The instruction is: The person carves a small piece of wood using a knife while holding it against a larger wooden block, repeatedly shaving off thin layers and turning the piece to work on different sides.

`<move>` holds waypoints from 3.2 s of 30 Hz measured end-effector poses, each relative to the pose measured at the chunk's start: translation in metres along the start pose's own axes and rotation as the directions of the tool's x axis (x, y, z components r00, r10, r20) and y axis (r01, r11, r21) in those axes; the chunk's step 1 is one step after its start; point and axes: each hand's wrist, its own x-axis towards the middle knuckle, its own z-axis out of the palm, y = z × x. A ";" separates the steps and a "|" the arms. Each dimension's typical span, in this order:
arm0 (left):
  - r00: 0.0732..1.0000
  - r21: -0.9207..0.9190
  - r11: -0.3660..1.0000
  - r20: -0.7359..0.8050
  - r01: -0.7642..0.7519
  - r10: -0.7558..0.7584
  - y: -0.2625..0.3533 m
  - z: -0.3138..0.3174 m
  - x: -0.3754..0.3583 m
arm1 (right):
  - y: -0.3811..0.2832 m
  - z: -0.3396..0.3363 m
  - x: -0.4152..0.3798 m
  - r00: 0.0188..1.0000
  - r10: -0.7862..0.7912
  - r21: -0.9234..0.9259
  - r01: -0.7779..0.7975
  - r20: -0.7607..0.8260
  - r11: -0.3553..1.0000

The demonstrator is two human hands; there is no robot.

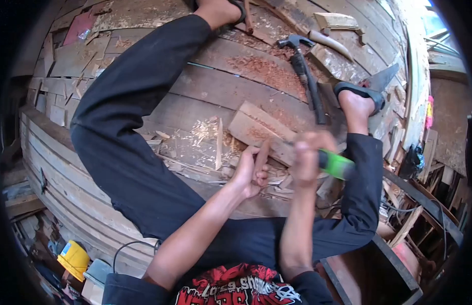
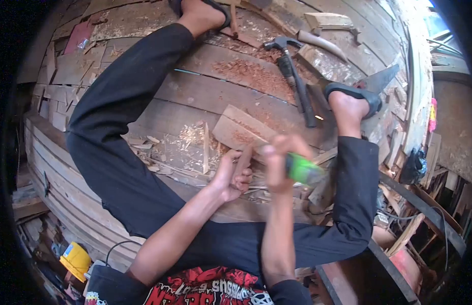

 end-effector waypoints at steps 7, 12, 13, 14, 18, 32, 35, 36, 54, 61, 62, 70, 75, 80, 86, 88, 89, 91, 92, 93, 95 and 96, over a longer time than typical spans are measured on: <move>1.000 -0.008 1.000 0.008 0.004 -0.004 0.002 -0.006 0.004 | 0.016 -0.001 -0.016 0.987 0.066 -0.211 -0.035 0.144 0.977; 0.998 -0.018 1.000 -0.062 0.009 -0.010 0.002 -0.010 0.002 | -0.056 0.013 0.018 0.995 -0.105 0.238 0.103 -0.006 0.966; 0.998 -0.015 1.000 -0.058 0.004 -0.005 0.002 -0.007 0.000 | -0.035 0.009 0.011 0.981 -0.190 -0.157 0.194 0.042 0.968; 0.999 -0.013 1.000 -0.044 -0.002 0.001 0.003 0.000 -0.002 | -0.019 0.004 0.007 0.976 -0.196 -0.352 0.218 0.097 0.910; 0.996 0.099 0.991 -0.028 -0.086 0.089 -0.003 -0.009 0.006 | 0.011 0.008 0.008 0.978 -0.197 -0.346 0.211 0.075 0.914; 0.996 0.053 0.996 -0.047 -0.069 0.071 -0.003 -0.004 0.004 | -0.007 0.002 -0.002 0.997 -0.072 -0.161 0.074 0.014 0.984; 0.996 0.111 0.990 0.004 -0.084 0.084 0.002 0.000 0.003 | -0.001 0.005 0.004 0.992 -0.046 -0.356 0.086 0.118 0.931; 0.995 0.121 0.987 0.004 -0.103 0.103 -0.002 -0.002 0.001 | -0.003 0.002 0.002 0.997 -0.073 -0.235 0.080 0.035 0.969; 0.998 -0.018 1.000 0.056 0.002 -0.001 0.009 -0.006 0.006 | 0.018 0.001 -0.003 0.997 -0.073 -0.299 0.069 -0.001 0.952; 0.998 -0.039 0.999 0.066 0.021 -0.019 0.004 -0.011 0.007 | 0.037 -0.001 -0.021 0.998 0.050 -0.307 -0.061 -0.044 0.950; 0.992 -0.041 0.999 0.123 0.018 -0.013 0.003 -0.013 0.010 | 0.031 -0.003 -0.012 0.997 0.081 -0.314 -0.072 0.014 0.947; 0.983 -0.284 0.948 0.151 0.145 -0.105 0.010 -0.014 0.007 | 0.042 -0.007 -0.012 0.994 0.035 -0.171 -0.053 -0.105 0.984; 0.986 -0.338 0.933 0.152 0.121 -0.072 0.016 -0.013 0.008 | -0.017 0.001 0.011 0.992 -0.041 0.081 0.051 -0.119 0.995; 0.989 -0.247 0.966 0.143 0.080 -0.046 0.014 -0.007 0.005 | 0.015 -0.001 -0.005 0.996 0.048 -0.387 -0.013 0.081 0.922; 0.996 -0.204 0.977 0.081 0.057 -0.041 0.005 -0.010 0.002 | -0.045 -0.009 0.025 0.996 -0.083 0.183 0.075 0.039 0.980; 0.996 -0.172 0.984 0.091 0.040 -0.024 0.007 -0.006 0.004 | 0.018 0.000 -0.005 0.971 -0.222 -0.485 0.154 -0.087 0.861; 0.994 -0.203 0.976 0.090 0.075 -0.057 0.009 -0.008 0.008 | 0.011 -0.001 0.001 0.975 -0.208 -0.446 0.151 -0.082 0.882; 0.991 -0.147 0.988 0.131 0.040 -0.021 0.013 -0.003 0.011 | -0.003 0.004 0.007 0.986 -0.154 -0.351 0.122 -0.063 0.928; 0.992 -0.130 0.991 0.126 0.041 -0.024 0.007 -0.010 0.010 | -0.011 0.000 0.011 0.989 -0.122 -0.130 0.111 -0.080 0.985; 0.996 -0.143 0.989 0.080 0.047 -0.036 0.007 -0.009 0.008 | -0.022 -0.004 0.016 0.991 -0.089 0.099 0.099 -0.097 0.990; 0.999 -0.142 0.989 0.038 0.033 -0.028 0.003 -0.011 0.007 | -0.021 -0.007 0.005 0.998 -0.038 0.079 0.042 -0.053 0.996; 0.999 -0.129 0.991 0.036 0.020 -0.016 0.007 -0.005 0.007 | -0.007 -0.002 0.004 0.995 -0.081 -0.083 0.077 -0.051 0.994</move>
